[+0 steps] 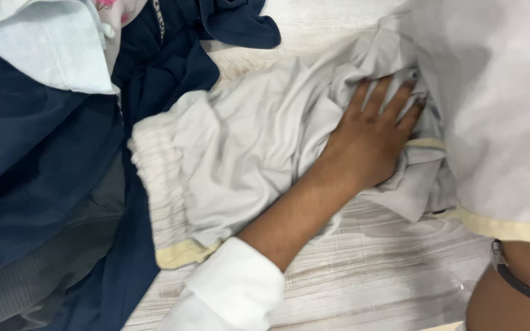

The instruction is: The person ties the drawstrings of a white garment and then folds it neatly on a surface. The garment is smoothed out and folded into a compact rectangular shape.

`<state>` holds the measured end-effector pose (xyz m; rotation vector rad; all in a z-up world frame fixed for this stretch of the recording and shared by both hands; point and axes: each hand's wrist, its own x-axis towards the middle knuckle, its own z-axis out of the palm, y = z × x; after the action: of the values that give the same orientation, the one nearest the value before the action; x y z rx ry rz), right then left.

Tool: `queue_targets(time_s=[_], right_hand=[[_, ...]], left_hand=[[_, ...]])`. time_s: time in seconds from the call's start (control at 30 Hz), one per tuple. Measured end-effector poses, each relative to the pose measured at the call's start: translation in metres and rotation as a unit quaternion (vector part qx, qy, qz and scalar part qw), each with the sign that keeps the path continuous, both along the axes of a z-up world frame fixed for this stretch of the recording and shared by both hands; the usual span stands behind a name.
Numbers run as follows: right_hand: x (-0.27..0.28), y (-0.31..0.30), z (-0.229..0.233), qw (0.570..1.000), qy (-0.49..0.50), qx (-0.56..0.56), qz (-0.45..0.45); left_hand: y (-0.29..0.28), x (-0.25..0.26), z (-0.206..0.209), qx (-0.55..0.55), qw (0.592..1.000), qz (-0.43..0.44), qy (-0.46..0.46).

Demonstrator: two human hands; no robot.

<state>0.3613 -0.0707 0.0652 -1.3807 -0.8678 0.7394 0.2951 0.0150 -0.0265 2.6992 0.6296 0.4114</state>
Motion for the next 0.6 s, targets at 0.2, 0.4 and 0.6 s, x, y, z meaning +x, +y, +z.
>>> queue_targets(time_s=[0.2, 0.4, 0.6], right_hand=[[0.026, -0.006, 0.008, 0.997, 0.005, 0.08, -0.018], [0.039, 0.01, -0.046, 0.996, -0.05, -0.062, -0.039], [0.047, 0.018, -0.084, 0.992, -0.105, -0.072, -0.01]], left_hand=[[-0.013, -0.024, 0.033, 0.052, 0.998, -0.033, -0.019], [0.001, -0.151, 0.056, 0.013, 0.994, 0.076, -0.078], [0.029, -0.202, 0.028, -0.028, 0.987, 0.158, 0.003]])
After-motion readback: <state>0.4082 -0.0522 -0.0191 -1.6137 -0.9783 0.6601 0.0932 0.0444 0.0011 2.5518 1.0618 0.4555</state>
